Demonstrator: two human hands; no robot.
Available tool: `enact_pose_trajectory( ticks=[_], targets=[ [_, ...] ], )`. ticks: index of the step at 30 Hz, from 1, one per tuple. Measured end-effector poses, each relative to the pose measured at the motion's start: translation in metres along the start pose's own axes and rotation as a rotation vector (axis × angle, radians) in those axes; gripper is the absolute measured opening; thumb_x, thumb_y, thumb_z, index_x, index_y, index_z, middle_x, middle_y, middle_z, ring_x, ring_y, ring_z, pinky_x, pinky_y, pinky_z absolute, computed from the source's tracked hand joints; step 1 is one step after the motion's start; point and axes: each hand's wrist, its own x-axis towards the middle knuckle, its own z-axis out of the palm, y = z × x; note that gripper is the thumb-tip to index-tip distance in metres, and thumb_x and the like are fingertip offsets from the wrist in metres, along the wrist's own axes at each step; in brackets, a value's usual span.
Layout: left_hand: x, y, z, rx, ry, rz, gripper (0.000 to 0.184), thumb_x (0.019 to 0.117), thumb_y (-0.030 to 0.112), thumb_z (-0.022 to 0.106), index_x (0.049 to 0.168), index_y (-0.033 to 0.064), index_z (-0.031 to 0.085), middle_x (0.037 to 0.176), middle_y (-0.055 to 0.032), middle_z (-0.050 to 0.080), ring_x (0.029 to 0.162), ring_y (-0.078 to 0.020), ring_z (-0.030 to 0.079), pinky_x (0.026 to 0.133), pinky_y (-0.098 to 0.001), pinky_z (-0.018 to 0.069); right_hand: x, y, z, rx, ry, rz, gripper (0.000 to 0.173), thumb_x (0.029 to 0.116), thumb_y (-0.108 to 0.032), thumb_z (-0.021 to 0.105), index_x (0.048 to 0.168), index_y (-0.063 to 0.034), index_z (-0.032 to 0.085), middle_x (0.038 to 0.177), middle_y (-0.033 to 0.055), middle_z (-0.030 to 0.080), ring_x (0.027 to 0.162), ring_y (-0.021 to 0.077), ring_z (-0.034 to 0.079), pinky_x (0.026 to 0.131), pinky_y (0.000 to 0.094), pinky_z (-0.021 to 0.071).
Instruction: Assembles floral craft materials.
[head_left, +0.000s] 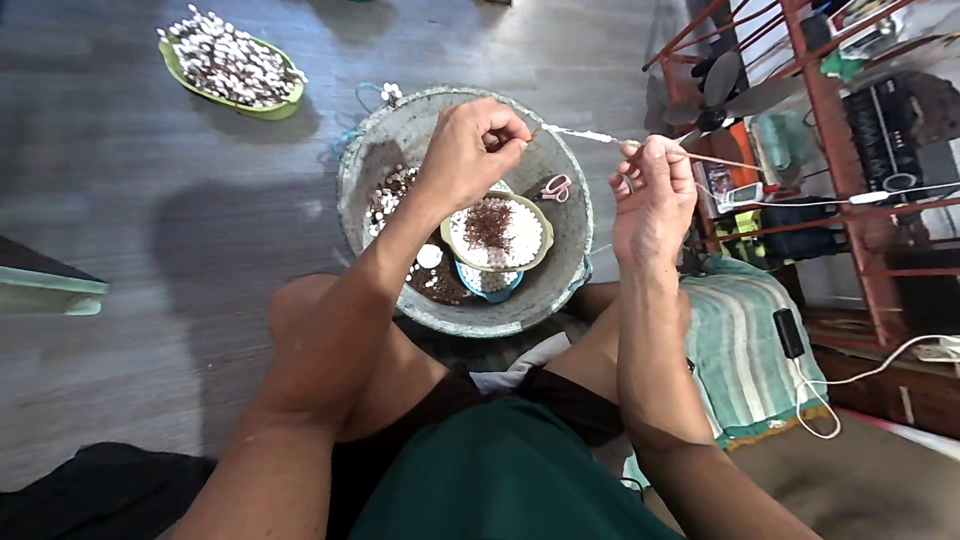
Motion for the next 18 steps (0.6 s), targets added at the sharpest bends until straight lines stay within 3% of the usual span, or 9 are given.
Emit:
enact_pose_trajectory(
  ticks=[12, 15, 18],
  targets=[
    [0.0, -0.001, 0.001, -0.04, 0.014, -0.018, 0.011, 0.0958, 0.015, 0.068, 0.101, 0.0087, 0.075, 0.096, -0.0015, 0.07, 0.08, -0.005, 0.067, 0.074, -0.023, 0.0591, -0.005, -0.002, -0.002, 0.035, 0.03, 0.036, 0.013, 0.1089, -0.015, 0.05, 0.112, -0.0078, 0.061, 0.102, 0.0075, 0.072, 0.084, 0.014, 0.069, 0.075, 0.0286, 0.0588],
    [0.0, 0.0, 0.002, -0.072, 0.04, -0.047, 0.01, 0.0949, 0.014, 0.068, 0.101, 0.0093, 0.075, 0.095, -0.0002, 0.071, 0.079, -0.0042, 0.068, 0.073, -0.0229, 0.0593, -0.014, 0.002, -0.004, 0.02, -0.006, 0.089, 0.013, 0.1096, -0.019, 0.049, 0.115, -0.0124, 0.059, 0.108, 0.004, 0.07, 0.09, 0.0118, 0.068, 0.081, 0.0268, 0.0572],
    [0.0, 0.0, 0.004, -0.093, 0.055, -0.05, 0.009, 0.0946, 0.013, 0.068, 0.1, 0.009, 0.075, 0.095, -0.0001, 0.072, 0.079, -0.004, 0.068, 0.073, -0.0227, 0.0593, -0.009, 0.011, -0.003, 0.07, 0.021, 0.073, 0.013, 0.1083, -0.016, 0.052, 0.111, -0.0082, 0.062, 0.102, 0.0076, 0.072, 0.085, 0.014, 0.069, 0.077, 0.0292, 0.0583]
  ],
)
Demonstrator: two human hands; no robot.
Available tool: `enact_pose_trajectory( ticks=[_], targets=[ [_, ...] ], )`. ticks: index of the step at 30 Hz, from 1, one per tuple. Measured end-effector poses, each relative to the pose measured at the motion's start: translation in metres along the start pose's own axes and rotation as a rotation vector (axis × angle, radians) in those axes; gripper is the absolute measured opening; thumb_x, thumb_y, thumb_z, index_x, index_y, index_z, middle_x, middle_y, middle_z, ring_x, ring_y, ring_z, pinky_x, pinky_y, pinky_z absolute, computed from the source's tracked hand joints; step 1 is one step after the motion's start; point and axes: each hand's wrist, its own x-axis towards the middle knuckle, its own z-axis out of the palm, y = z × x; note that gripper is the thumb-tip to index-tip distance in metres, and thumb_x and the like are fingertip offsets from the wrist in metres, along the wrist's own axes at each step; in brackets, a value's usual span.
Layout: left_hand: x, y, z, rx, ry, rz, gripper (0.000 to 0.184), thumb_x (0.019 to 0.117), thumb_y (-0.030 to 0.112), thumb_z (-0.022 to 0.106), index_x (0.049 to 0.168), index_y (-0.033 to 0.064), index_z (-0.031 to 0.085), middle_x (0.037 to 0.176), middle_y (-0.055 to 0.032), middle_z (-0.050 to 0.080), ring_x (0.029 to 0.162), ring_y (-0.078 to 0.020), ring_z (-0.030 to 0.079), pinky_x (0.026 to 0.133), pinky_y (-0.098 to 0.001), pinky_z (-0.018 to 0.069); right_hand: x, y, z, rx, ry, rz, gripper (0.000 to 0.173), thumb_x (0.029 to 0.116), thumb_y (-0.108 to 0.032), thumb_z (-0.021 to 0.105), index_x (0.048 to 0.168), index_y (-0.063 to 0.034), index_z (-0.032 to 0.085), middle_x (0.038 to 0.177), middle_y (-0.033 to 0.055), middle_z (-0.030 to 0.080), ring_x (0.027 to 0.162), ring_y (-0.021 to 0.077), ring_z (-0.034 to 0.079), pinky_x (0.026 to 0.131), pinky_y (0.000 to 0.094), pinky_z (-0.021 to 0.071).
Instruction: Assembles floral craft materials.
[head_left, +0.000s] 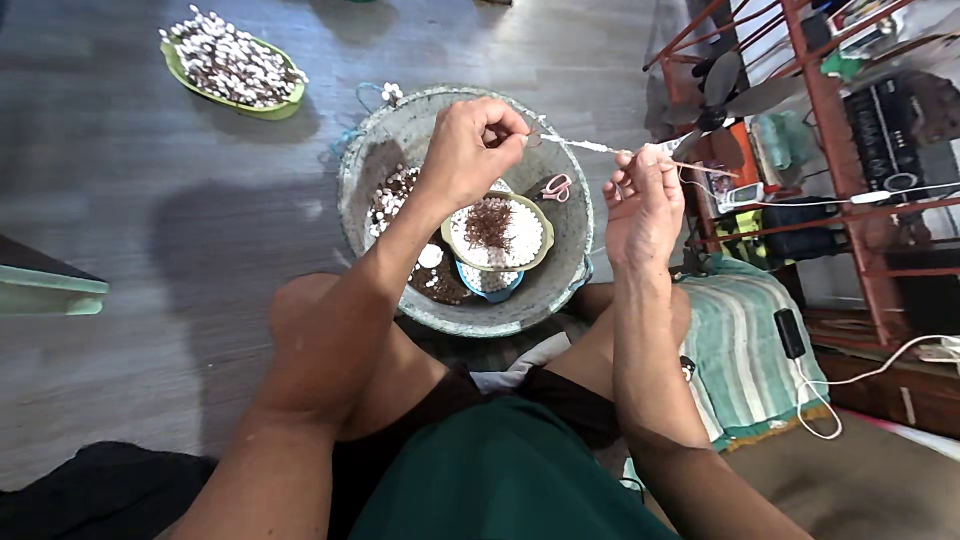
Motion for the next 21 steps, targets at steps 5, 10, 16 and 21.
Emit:
enact_pose_trajectory(
  ticks=[5, 10, 16, 21],
  targets=[
    [-0.001, 0.001, 0.002, -0.045, 0.011, -0.002, 0.009, 0.0947, 0.012, 0.069, 0.1, 0.0086, 0.074, 0.093, 0.0005, 0.073, 0.078, -0.0043, 0.068, 0.072, -0.0234, 0.0596, 0.004, 0.004, 0.0, 0.012, 0.036, 0.005, 0.012, 0.108, -0.014, 0.051, 0.11, -0.0069, 0.061, 0.101, 0.0086, 0.072, 0.082, 0.014, 0.069, 0.076, 0.0286, 0.0581],
    [-0.001, 0.002, 0.003, -0.09, 0.027, -0.001, 0.008, 0.0943, 0.011, 0.069, 0.1, 0.0078, 0.074, 0.09, 0.0008, 0.073, 0.075, -0.0041, 0.068, 0.07, -0.0229, 0.0593, -0.004, 0.002, 0.002, -0.015, 0.073, 0.017, 0.013, 0.1096, -0.019, 0.049, 0.113, -0.011, 0.058, 0.103, 0.0047, 0.071, 0.084, 0.0112, 0.068, 0.079, 0.0263, 0.0573],
    [-0.001, 0.0, 0.005, -0.107, 0.031, 0.02, 0.008, 0.0945, 0.01, 0.07, 0.101, 0.007, 0.074, 0.091, 0.0003, 0.073, 0.075, -0.0046, 0.069, 0.071, -0.0232, 0.0599, -0.001, 0.003, 0.008, 0.01, 0.057, -0.031, 0.012, 0.1073, -0.014, 0.053, 0.11, -0.0059, 0.061, 0.099, 0.0098, 0.072, 0.081, 0.0144, 0.069, 0.075, 0.0287, 0.058],
    [-0.001, 0.0, 0.004, -0.094, 0.045, 0.027, 0.008, 0.0941, 0.011, 0.069, 0.1, 0.0077, 0.075, 0.093, 0.0, 0.073, 0.077, -0.0051, 0.068, 0.071, -0.0238, 0.0596, -0.01, -0.003, 0.007, -0.052, 0.01, -0.018, 0.013, 0.1088, -0.017, 0.049, 0.115, -0.0114, 0.059, 0.107, 0.0052, 0.072, 0.088, 0.012, 0.069, 0.08, 0.0269, 0.0574]
  ],
)
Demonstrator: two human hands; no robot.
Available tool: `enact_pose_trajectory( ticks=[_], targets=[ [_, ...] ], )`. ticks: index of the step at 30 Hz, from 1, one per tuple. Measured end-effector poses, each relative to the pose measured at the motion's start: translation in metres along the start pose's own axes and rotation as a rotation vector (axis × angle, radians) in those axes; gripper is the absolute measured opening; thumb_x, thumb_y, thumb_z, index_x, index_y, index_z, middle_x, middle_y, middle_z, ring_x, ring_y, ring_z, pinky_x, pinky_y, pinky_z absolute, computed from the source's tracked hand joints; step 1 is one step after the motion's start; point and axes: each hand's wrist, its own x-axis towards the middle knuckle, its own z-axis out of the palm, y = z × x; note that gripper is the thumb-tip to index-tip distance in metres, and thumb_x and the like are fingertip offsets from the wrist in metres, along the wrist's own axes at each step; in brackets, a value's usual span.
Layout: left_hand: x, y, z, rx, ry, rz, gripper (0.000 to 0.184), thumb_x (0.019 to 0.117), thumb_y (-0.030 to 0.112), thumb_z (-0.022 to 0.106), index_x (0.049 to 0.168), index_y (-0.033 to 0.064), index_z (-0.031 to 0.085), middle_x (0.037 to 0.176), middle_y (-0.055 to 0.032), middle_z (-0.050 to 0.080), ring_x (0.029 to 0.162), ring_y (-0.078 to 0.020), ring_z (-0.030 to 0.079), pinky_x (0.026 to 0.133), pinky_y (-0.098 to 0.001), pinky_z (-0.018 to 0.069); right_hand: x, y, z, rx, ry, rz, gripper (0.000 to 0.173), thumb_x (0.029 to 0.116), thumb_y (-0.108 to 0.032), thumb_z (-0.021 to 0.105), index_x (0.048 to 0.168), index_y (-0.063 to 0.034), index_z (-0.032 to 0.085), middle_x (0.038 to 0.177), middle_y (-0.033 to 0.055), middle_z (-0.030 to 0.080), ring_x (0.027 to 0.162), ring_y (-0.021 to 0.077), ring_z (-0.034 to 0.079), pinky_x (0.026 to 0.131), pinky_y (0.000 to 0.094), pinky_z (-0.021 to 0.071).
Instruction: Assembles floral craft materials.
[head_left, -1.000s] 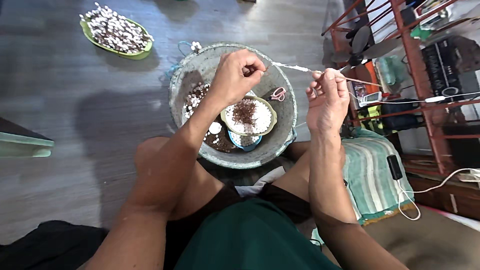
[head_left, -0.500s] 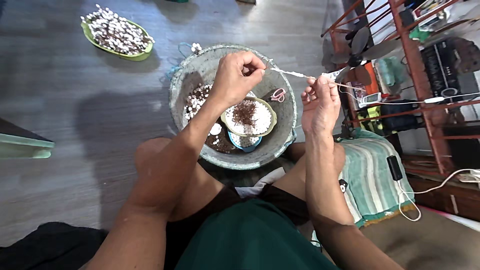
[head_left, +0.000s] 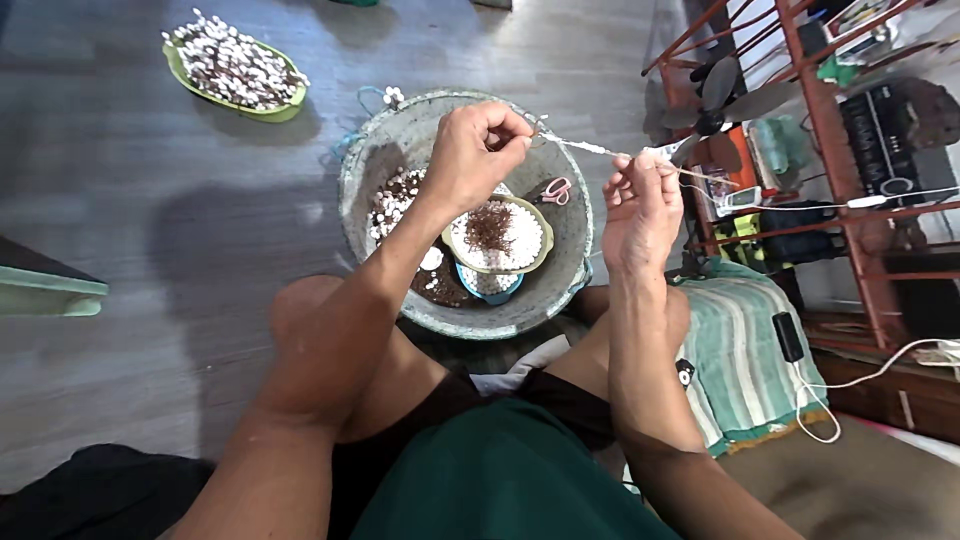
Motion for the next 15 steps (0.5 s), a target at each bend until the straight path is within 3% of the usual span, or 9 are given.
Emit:
enact_pose_trajectory(
  ticks=[15],
  targets=[
    [0.0003, 0.0007, -0.0011, -0.003, 0.003, -0.005, 0.008, 0.0937, 0.009, 0.069, 0.1, 0.0071, 0.074, 0.091, 0.0003, 0.073, 0.075, -0.0038, 0.068, 0.07, -0.0219, 0.0591, 0.002, -0.0083, -0.0034, -0.005, -0.035, -0.089, 0.013, 0.1066, -0.01, 0.049, 0.116, -0.0092, 0.058, 0.11, 0.0073, 0.07, 0.089, 0.0147, 0.069, 0.082, 0.03, 0.0587]
  ],
)
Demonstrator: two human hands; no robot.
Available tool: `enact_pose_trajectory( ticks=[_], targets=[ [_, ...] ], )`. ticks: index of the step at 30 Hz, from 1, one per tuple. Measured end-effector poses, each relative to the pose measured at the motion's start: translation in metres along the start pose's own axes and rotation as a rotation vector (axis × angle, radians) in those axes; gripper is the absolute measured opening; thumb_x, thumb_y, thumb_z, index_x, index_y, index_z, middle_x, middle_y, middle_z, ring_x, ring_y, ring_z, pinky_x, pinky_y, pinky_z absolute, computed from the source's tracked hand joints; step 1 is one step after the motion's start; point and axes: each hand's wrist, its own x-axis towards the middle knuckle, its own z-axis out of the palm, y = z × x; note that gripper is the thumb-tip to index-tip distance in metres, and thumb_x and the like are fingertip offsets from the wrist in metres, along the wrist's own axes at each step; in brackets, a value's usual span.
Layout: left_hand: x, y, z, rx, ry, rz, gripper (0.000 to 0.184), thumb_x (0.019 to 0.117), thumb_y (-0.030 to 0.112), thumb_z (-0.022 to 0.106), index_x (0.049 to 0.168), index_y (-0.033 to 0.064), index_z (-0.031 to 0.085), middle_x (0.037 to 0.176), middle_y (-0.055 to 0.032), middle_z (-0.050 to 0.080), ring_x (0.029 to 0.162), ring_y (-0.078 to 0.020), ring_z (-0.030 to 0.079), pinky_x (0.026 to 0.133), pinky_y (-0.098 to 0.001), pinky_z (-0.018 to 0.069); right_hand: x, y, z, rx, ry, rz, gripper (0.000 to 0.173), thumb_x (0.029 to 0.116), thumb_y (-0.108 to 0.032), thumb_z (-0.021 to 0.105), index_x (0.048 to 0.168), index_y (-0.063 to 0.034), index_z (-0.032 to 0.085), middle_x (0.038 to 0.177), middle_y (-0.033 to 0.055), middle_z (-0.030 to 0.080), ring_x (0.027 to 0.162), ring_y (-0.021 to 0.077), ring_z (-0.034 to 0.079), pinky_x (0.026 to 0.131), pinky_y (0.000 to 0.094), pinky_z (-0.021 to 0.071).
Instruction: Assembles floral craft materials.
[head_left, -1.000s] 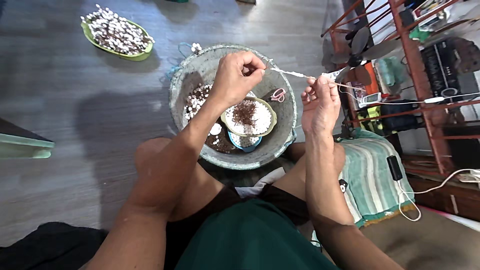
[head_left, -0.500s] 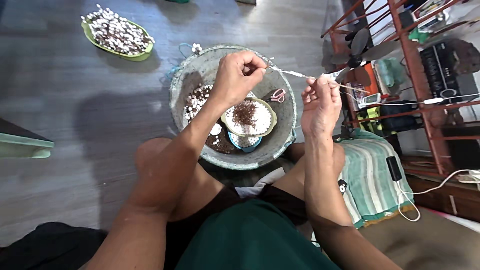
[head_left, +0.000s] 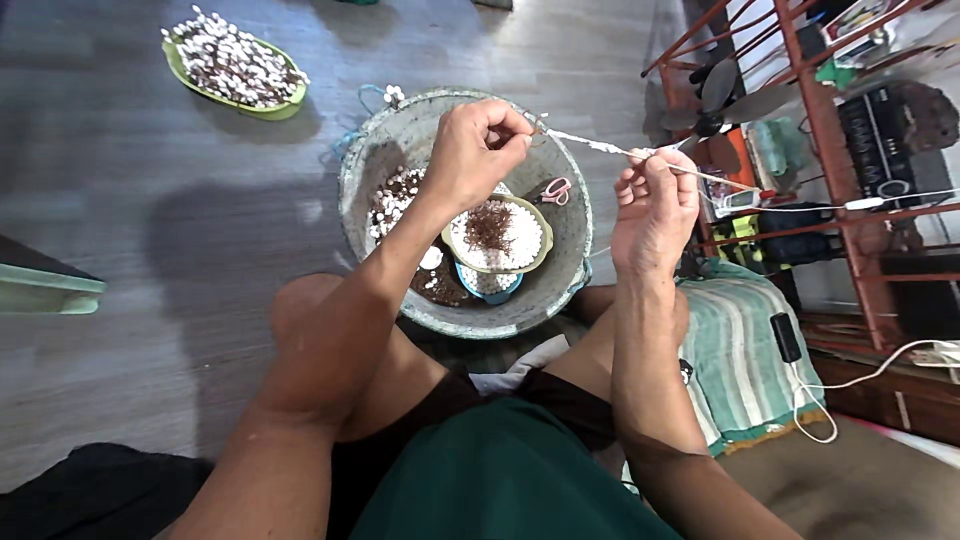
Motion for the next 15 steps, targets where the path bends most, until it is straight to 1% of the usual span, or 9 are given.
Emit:
enact_pose_trajectory(
  ticks=[5, 8, 12, 15],
  targets=[
    [0.0001, 0.0014, 0.0004, -0.006, -0.009, -0.001, 0.008, 0.0944, 0.01, 0.069, 0.1, 0.007, 0.074, 0.092, -0.0003, 0.073, 0.076, -0.0045, 0.068, 0.071, -0.0227, 0.0598, 0.0023, 0.0046, -0.0012, -0.014, 0.004, 0.016, 0.013, 0.1063, -0.01, 0.052, 0.117, -0.0081, 0.058, 0.111, 0.008, 0.07, 0.091, 0.0149, 0.069, 0.082, 0.0301, 0.0583],
    [-0.0003, 0.0008, -0.0004, -0.012, 0.002, -0.001, 0.008, 0.0944, 0.01, 0.069, 0.1, 0.0064, 0.074, 0.091, -0.0003, 0.073, 0.073, -0.0048, 0.068, 0.069, -0.023, 0.0595, 0.0014, 0.0069, -0.0028, 0.0, 0.021, 0.024, 0.013, 0.1064, -0.01, 0.05, 0.118, -0.0084, 0.058, 0.111, 0.0077, 0.07, 0.091, 0.0147, 0.069, 0.082, 0.0297, 0.0585],
    [-0.0002, 0.001, 0.0004, -0.023, 0.0, 0.012, 0.009, 0.0941, 0.009, 0.069, 0.101, 0.0055, 0.073, 0.091, -0.0006, 0.073, 0.074, -0.0049, 0.068, 0.069, -0.0229, 0.0597, -0.0007, 0.0063, -0.0007, 0.006, 0.013, 0.039, 0.013, 0.107, -0.011, 0.05, 0.117, -0.0093, 0.057, 0.112, 0.0073, 0.07, 0.091, 0.0147, 0.069, 0.083, 0.0301, 0.0584],
    [-0.0004, -0.0006, 0.0006, -0.022, -0.012, 0.024, 0.009, 0.0947, 0.009, 0.068, 0.101, 0.0057, 0.073, 0.091, -0.0004, 0.073, 0.076, -0.0047, 0.069, 0.071, -0.023, 0.0597, 0.0005, 0.0035, 0.0, 0.012, 0.008, 0.029, 0.013, 0.1072, -0.011, 0.049, 0.117, -0.0098, 0.058, 0.11, 0.0064, 0.07, 0.089, 0.0145, 0.069, 0.081, 0.0299, 0.0588]
  ],
)
